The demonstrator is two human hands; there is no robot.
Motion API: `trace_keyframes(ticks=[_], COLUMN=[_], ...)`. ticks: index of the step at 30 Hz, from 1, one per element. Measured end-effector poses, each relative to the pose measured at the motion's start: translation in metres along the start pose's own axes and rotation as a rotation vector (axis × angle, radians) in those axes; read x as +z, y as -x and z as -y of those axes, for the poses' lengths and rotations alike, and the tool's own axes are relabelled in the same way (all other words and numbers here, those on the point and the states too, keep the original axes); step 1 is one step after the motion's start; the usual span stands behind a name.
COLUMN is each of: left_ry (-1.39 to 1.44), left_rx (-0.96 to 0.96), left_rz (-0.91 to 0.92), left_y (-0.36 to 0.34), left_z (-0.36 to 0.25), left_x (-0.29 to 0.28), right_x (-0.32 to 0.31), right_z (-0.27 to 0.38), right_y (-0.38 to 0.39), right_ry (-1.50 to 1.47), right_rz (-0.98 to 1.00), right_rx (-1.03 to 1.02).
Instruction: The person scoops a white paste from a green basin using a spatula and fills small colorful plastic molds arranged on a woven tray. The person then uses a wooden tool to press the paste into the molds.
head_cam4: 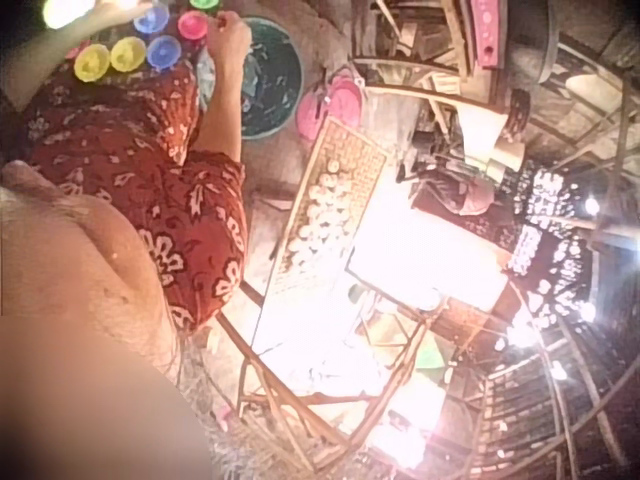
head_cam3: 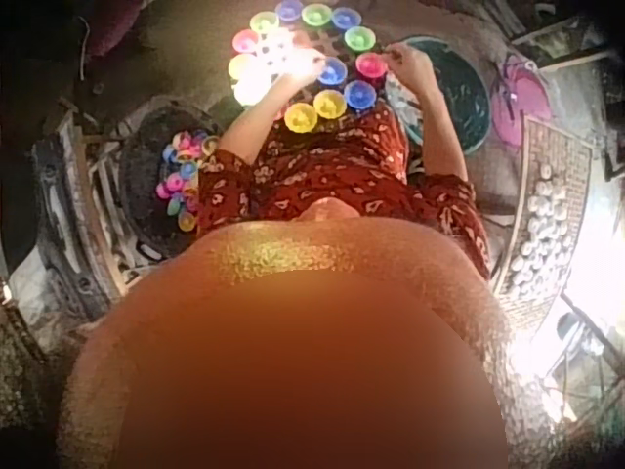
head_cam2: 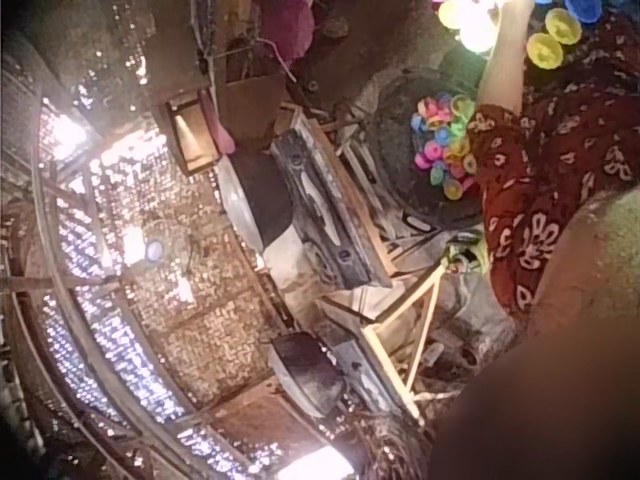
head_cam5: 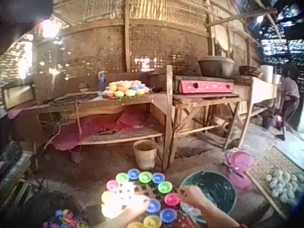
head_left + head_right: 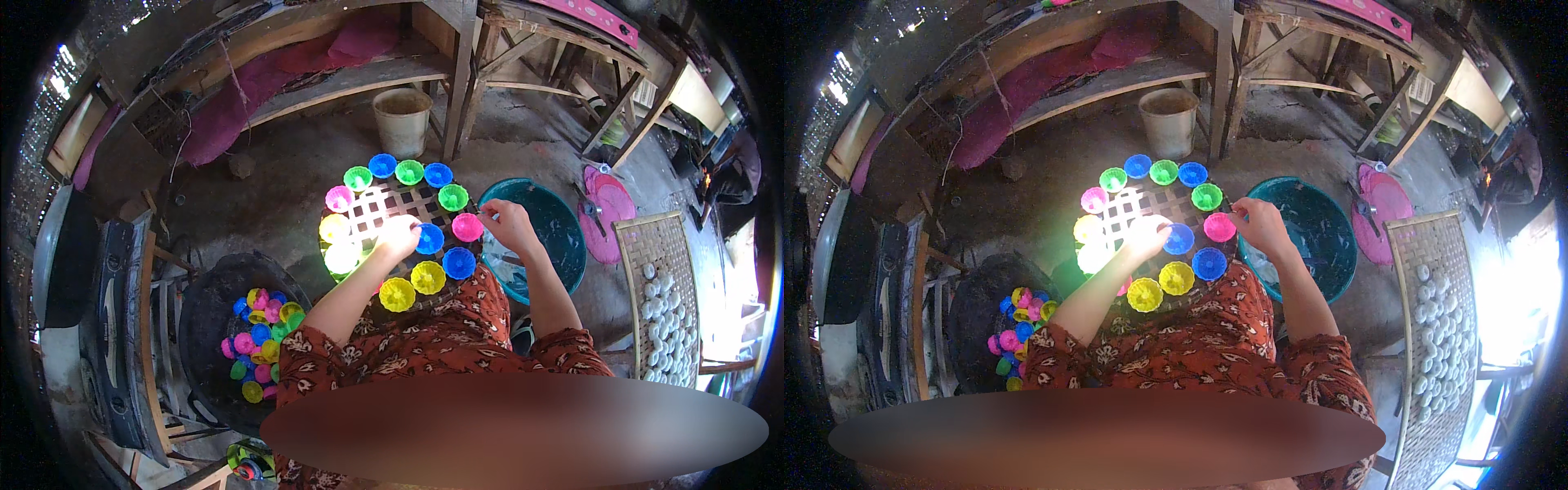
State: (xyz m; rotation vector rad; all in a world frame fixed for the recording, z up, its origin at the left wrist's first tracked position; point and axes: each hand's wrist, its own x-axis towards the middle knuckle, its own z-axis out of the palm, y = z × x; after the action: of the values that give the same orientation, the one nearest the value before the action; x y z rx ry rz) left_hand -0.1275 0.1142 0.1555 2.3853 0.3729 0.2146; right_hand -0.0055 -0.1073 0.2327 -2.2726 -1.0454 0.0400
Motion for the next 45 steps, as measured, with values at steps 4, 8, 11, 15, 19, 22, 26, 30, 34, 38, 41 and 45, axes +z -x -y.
trace_keyframes(ticks=[4, 8, 11, 15, 19, 22, 26, 30, 34, 38, 41, 45], left_ry=[-0.142, -0.139, -0.107, -0.17, -0.16, -0.18, -0.178, -0.102, -0.275, -0.288, -0.273, -0.194], left_rx=[0.021, -0.017, -0.013, 0.045, 0.038, 0.108, 0.105, 0.126, 0.122, 0.087, 0.038, 0.023], left_rz=[0.024, 0.147, 0.01, 0.013, 0.322, 0.355, 0.4, 0.24, 0.3, 0.255, 0.23, 0.046], left_y=[-0.001, 0.006, 0.019, 0.044, 0.057, 0.059, 0.061, 0.073, 0.095, 0.106, 0.105, 0.112], left_z=[-0.015, -0.024, -0.03, -0.031, -0.033, -0.036, -0.036, -0.035, -0.03, -0.027, -0.029, -0.019], left_x=[0.003, -0.002, -0.01, -0.03, -0.039, -0.038, -0.042, -0.061, -0.083, -0.086, -0.081, -0.108], right_x=[-0.008, -0.01, 0.0, 0.018, 0.033, 0.036, 0.034, 0.035, 0.041, 0.051, 0.055, 0.047], right_z=[0.013, 0.026, 0.036, 0.046, 0.056, 0.059, 0.058, 0.053, 0.046, 0.04, 0.039, 0.051], right_y=[0.004, 0.013, 0.022, 0.023, 0.017, 0.013, 0.011, 0.009, 0.003, -0.004, -0.006, -0.003], right_ry=[-0.004, -0.015, -0.051, -0.035, -0.017, -0.036, -0.057, -0.025, 0.046, 0.113, 0.156, 0.139], right_rz=[0.028, 0.1, 0.125, 0.175, 0.152, 0.144, 0.137, 0.126, 0.102, 0.141, 0.178, 0.137], right_rx=[-0.002, -0.064, -0.142, -0.403, -0.514, -0.523, -0.516, -0.503, -0.536, -0.554, -0.516, -0.491])
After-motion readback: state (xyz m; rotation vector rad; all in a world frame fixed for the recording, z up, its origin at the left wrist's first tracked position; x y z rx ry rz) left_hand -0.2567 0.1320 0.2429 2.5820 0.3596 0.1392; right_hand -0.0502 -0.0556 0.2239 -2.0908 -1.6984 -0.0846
